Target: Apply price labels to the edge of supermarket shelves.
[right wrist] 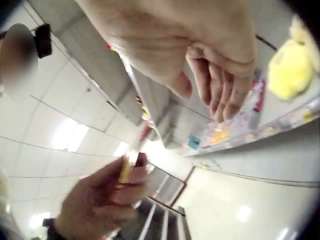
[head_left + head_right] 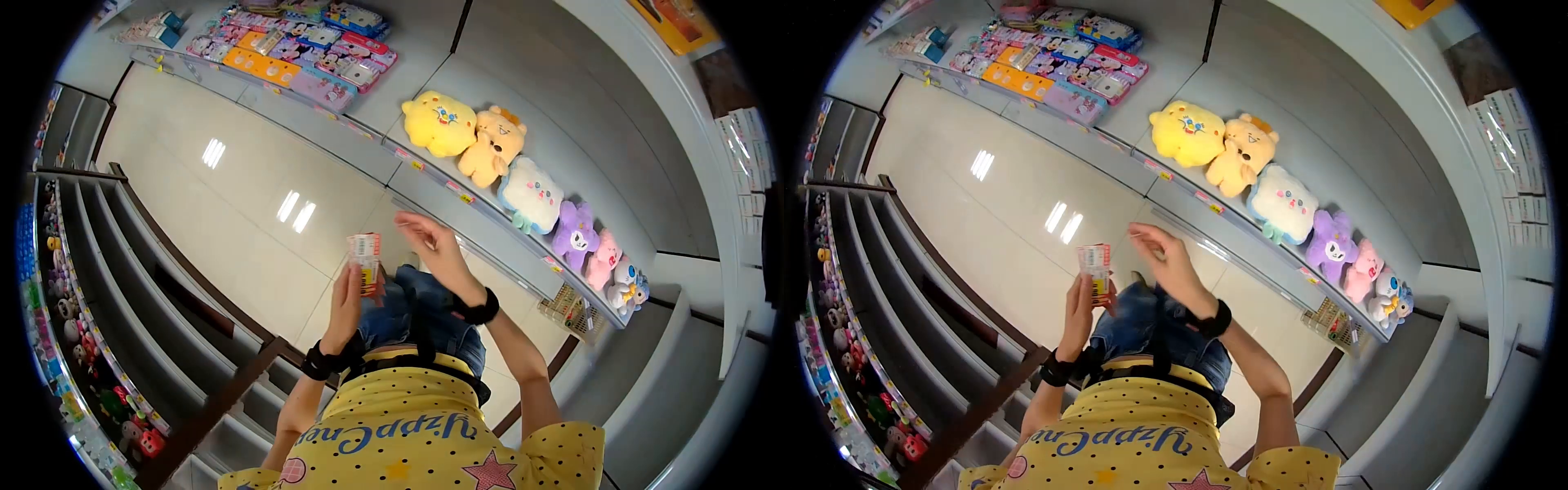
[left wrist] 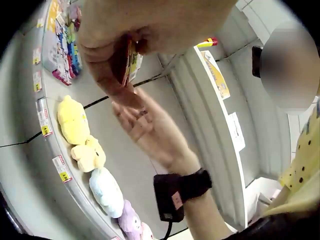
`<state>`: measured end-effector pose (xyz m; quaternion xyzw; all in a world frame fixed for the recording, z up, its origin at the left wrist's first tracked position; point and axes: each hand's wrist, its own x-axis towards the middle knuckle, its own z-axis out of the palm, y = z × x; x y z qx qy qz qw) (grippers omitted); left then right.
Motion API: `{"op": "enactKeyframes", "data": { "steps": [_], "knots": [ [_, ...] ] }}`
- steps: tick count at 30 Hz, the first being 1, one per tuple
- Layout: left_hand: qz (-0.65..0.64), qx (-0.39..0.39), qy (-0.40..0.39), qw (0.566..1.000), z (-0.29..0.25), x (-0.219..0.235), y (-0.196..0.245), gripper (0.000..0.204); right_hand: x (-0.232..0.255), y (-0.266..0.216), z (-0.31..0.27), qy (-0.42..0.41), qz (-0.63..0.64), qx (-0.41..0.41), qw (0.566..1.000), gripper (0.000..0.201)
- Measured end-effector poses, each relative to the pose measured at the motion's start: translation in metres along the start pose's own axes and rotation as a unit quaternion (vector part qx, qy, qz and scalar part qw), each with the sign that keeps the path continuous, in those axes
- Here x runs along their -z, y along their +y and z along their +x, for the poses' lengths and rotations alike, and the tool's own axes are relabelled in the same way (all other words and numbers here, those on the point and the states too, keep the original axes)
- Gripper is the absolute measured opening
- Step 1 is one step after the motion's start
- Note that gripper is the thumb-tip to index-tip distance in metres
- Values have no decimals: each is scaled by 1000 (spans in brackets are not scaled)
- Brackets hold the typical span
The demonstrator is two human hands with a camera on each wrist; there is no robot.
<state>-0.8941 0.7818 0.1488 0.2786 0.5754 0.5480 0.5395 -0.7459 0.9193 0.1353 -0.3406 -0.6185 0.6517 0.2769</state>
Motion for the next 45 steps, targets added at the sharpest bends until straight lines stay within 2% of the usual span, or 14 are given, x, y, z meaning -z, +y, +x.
{"op": "enactKeyframes", "data": {
  "steps": [2, 4, 14, 16, 18, 20, 25, 29, 33, 34, 36, 38, 42, 45],
  "knots": [
    [4, -2, -11, 1000, 4, -5, 11, 43, -16, -33, -7, 28, -17, 52, 998, 28],
    [-11, -9, -43, 999, 6, -5, 18, 43, -22, -49, -9, 38, -136, 132, 981, 26],
    [37, -6, -56, 998, 6, 16, 32, 34, -62, -57, -37, 167, -181, 153, 957, 20],
    [55, -26, -62, 996, 7, 22, 28, 35, -74, -45, -44, 169, 24, 8, 985, 15],
    [68, -43, -80, 994, 7, 17, 27, 35, -82, -33, -51, 162, 133, -28, 977, 12],
    [52, -46, -56, 996, 5, 14, 35, 35, -89, -33, -55, 168, 164, -31, 972, 12],
    [81, -40, -95, 991, 5, 13, 23, 32, -88, -20, -68, 208, 137, -44, 967, 11],
    [91, -37, -104, 990, 0, 4, 13, 39, -34, -10, -82, 267, 34, -43, 962, 10],
    [66, -4, -94, 993, 2, 3, -5, 41, 80, 81, -84, 316, -207, -10, 926, 11],
    [73, 0, -82, 994, 3, 4, -10, 41, 107, 104, -83, 317, -240, -40, 917, 13],
    [70, 4, -68, 995, 2, 3, -17, 42, 157, 153, -79, 300, -289, -36, 908, 12],
    [86, -3, -32, 996, 0, -4, -24, 42, 194, 179, -72, 261, -428, -67, 862, 9],
    [64, 4, 21, 998, -12, -30, -38, 44, 228, 197, -64, 201, -501, -56, 840, 8],
    [56, 15, 37, 998, -23, -62, -53, 44, 239, 196, -62, 218, -497, -28, 839, 7]
  ]
}}
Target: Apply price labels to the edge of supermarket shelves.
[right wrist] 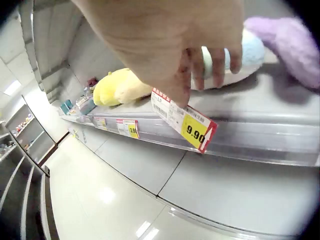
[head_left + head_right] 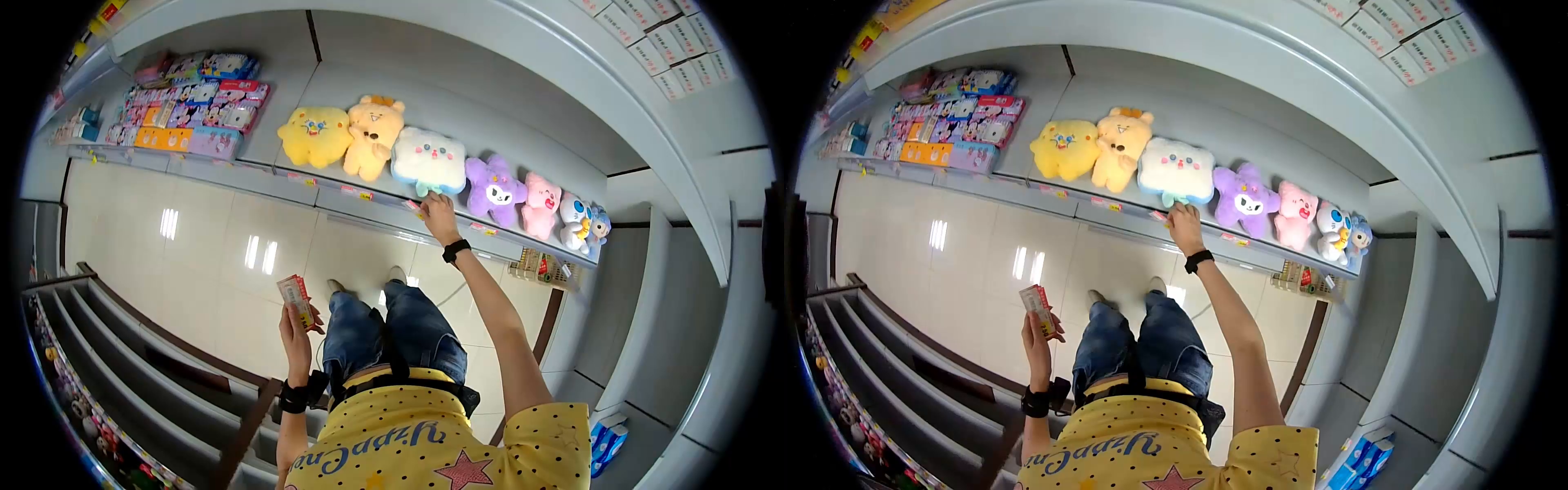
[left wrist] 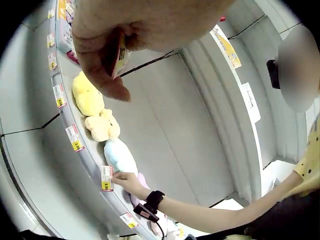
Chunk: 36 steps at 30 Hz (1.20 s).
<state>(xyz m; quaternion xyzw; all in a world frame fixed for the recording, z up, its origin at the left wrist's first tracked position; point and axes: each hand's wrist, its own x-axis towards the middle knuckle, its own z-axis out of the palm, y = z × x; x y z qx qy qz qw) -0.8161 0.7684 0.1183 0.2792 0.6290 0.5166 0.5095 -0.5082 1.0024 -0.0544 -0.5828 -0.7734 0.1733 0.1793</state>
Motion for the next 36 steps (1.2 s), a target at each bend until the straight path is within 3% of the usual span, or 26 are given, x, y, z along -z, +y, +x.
{"op": "enactKeyframes", "data": {
  "steps": [3, 6, 8, 11, 16, 29, 36],
  "knots": [
    [-8, 4, 10, 1000, -13, -27, -12, 44, 8, 4, 3, 3, 11, 23, 1000, 6],
    [-3, -6, 21, 1000, -21, -46, -21, 44, 4, 8, 3, -60, 101, -25, 993, 5],
    [-5, -2, 35, 999, -28, -56, -23, 45, -1, 12, 3, 13, 19, 20, 1000, 6],
    [-6, 0, 56, 998, -38, -66, -23, 46, -4, 12, 1, 63, 48, 25, 997, 7],
    [-2, 7, 87, 996, -55, -70, -30, 40, -5, 5, -5, 106, 95, 32, 989, 4],
    [-27, 1, 96, 995, -69, -76, -35, 41, -15, 10, -29, 68, 46, 12, 997, 5],
    [-29, -7, 104, 994, -76, -70, -38, 41, -9, 4, -25, 116, 117, -18, 986, 7]
  ]
}}
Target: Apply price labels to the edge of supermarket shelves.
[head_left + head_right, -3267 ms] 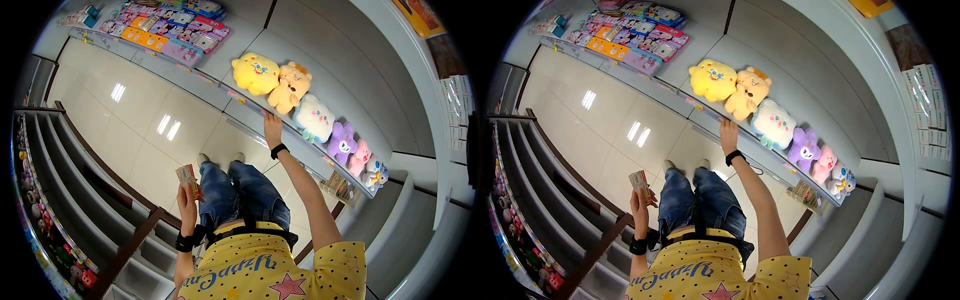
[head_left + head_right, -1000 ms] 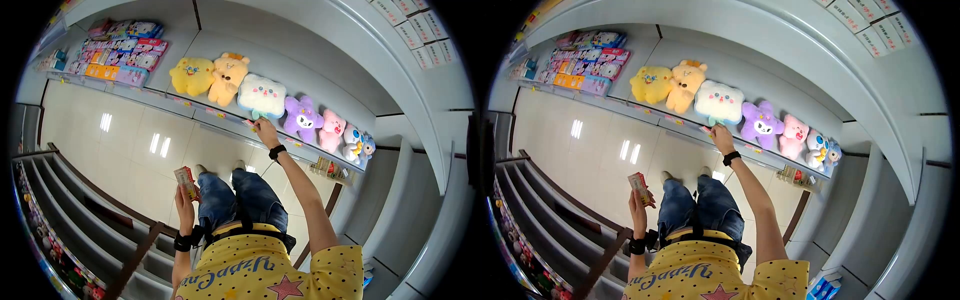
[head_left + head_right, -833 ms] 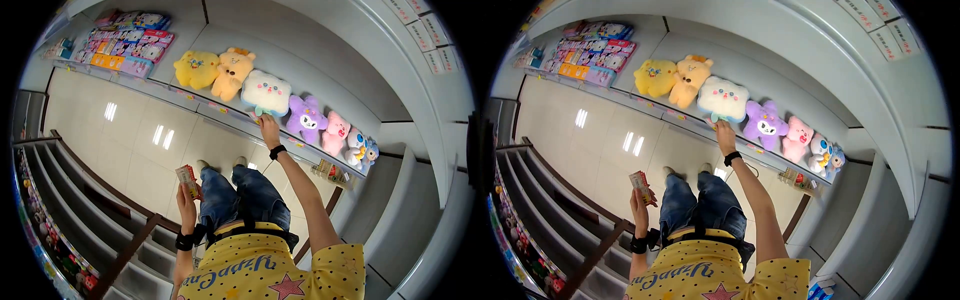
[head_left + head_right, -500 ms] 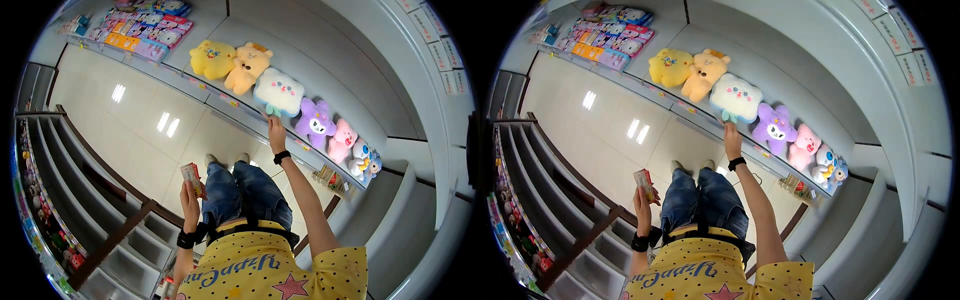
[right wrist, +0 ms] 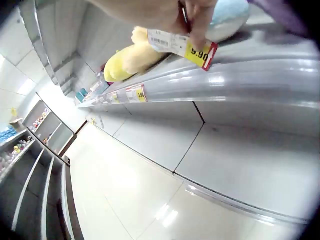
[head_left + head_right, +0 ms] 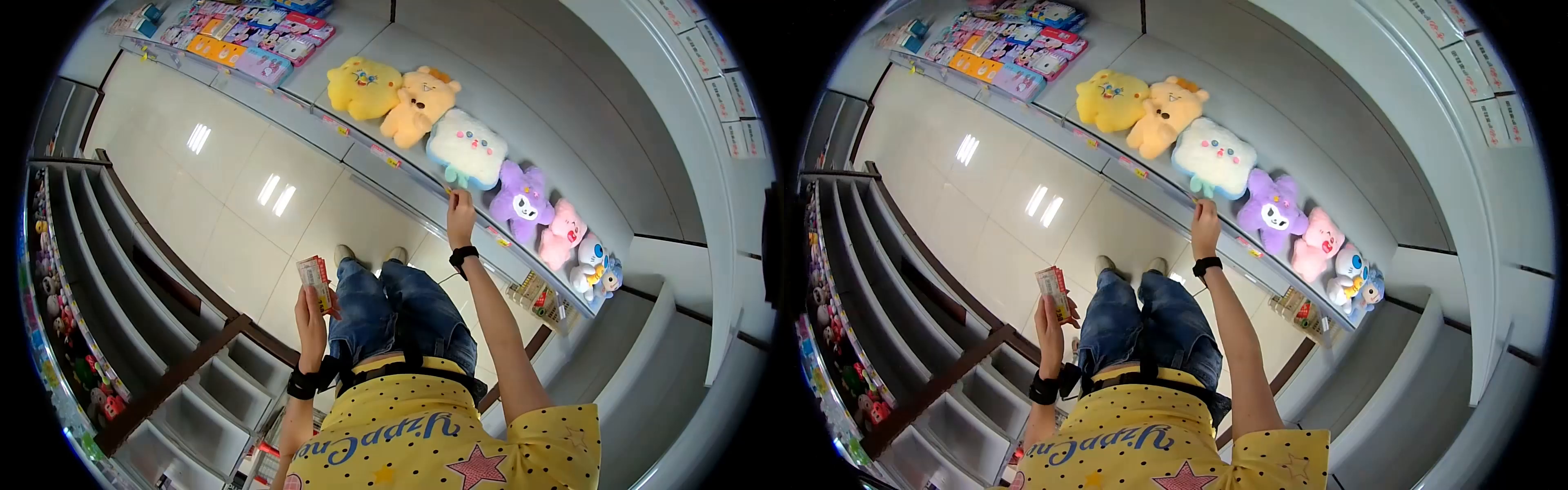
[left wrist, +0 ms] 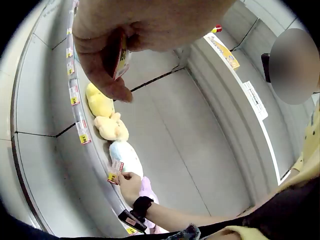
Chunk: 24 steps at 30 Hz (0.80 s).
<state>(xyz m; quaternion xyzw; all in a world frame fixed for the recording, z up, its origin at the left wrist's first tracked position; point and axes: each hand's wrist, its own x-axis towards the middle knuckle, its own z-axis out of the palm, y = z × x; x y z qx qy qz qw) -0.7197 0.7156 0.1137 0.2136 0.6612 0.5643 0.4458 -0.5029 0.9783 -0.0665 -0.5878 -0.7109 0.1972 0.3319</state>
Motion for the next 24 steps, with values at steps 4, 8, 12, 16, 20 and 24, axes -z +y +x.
{"op": "enactKeyframes", "data": {
  "steps": [4, 8, 12, 16, 20, 24],
  "knots": [
    [1, -3, 13, 1000, -4, 2, -3, 41, 2, -1, -2, 6, 20, 7, 1000, 7],
    [2, 8, 23, 1000, -8, 5, -10, 41, 3, 0, -5, -4, 12, 9, 1000, 7],
    [10, 10, 29, 999, -10, 4, -12, 40, 1, 5, -5, -8, 3, 20, 1000, 7],
    [-3, 10, 26, 1000, -12, 3, -11, 40, -3, 8, -3, -14, -1, 32, 999, 6],
    [-7, 23, 25, 999, -13, 1, -10, 40, -6, 7, 0, -50, -55, 27, 997, 8],
    [-3, 25, 25, 999, -15, 1, -11, 40, -13, 10, 6, -62, -125, 65, 988, 6]
  ]
}}
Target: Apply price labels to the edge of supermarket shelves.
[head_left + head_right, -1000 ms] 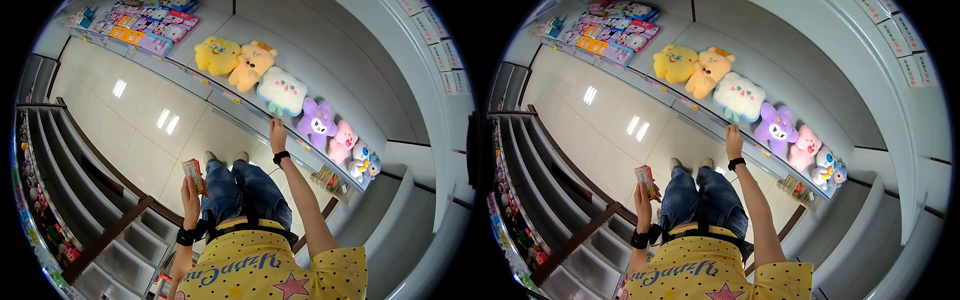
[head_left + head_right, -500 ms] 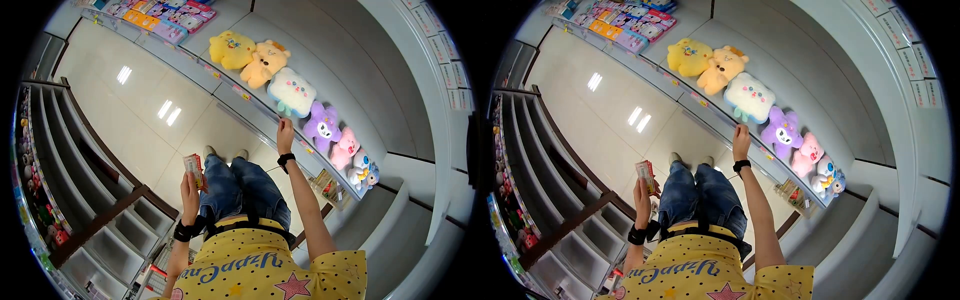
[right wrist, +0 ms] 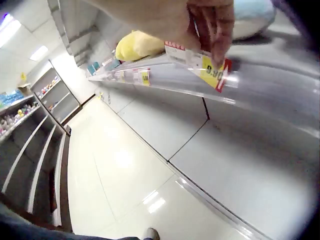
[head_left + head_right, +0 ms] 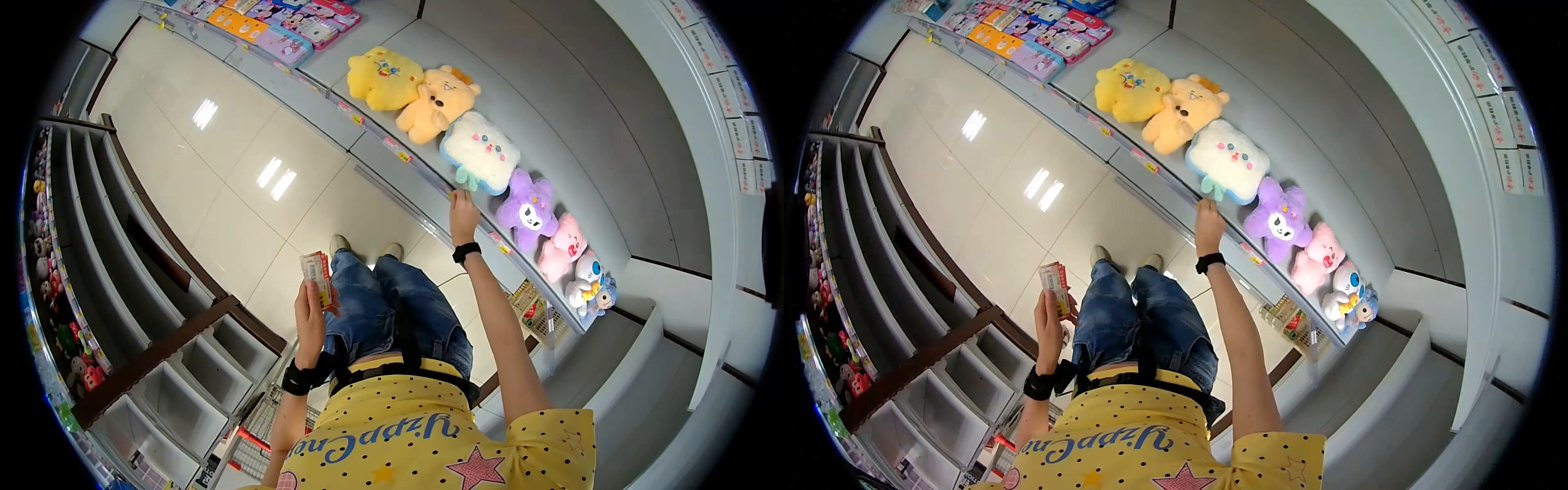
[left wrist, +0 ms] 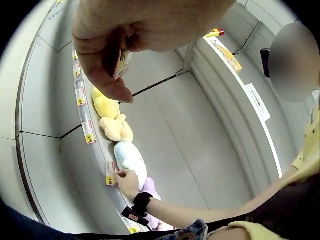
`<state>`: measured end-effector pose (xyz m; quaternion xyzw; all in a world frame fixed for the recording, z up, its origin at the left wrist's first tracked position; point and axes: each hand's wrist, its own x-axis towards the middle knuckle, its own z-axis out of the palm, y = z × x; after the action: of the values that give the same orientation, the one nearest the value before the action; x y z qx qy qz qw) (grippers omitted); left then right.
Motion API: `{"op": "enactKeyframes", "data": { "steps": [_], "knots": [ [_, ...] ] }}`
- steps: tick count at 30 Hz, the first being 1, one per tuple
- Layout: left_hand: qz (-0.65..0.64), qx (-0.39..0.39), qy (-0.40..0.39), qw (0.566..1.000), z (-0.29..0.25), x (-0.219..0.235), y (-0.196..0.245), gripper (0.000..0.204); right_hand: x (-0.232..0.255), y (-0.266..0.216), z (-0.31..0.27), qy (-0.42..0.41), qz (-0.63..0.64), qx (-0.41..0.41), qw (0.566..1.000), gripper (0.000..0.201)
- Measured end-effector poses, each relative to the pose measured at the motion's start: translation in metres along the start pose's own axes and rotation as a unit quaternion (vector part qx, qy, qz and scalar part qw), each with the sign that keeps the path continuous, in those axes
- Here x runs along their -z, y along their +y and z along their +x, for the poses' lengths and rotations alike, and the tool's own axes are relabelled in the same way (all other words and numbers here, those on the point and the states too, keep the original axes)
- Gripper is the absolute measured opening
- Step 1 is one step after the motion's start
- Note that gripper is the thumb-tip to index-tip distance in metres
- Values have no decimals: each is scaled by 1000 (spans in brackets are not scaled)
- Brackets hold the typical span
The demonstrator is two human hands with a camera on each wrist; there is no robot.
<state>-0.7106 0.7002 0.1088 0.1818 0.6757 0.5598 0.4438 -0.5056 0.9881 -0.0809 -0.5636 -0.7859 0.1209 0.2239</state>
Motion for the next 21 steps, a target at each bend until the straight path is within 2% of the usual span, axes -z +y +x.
{"op": "enactKeyframes", "data": {
  "steps": [2, 3, 5, 14, 21],
  "knots": [
    [1, -1, -1, 1000, 0, 0, -1, 40, -7, 4, 4, -27, -99, 58, 993, 8],
    [2, -2, -2, 1000, 0, 1, -1, 40, -9, 6, 5, -25, -99, 58, 993, 8],
    [-1, 0, 2, 1000, 1, 0, -2, 40, -4, 1, 8, 25, -179, 138, 974, 10],
    [1, -7, 3, 1000, 1, 1, -7, 41, -23, -4, 20, -44, -257, 150, 954, 7],
    [-1, -2, 12, 1000, -1, 2, -4, 42, -14, -7, 13, -41, -193, 132, 971, 7]
  ]
}}
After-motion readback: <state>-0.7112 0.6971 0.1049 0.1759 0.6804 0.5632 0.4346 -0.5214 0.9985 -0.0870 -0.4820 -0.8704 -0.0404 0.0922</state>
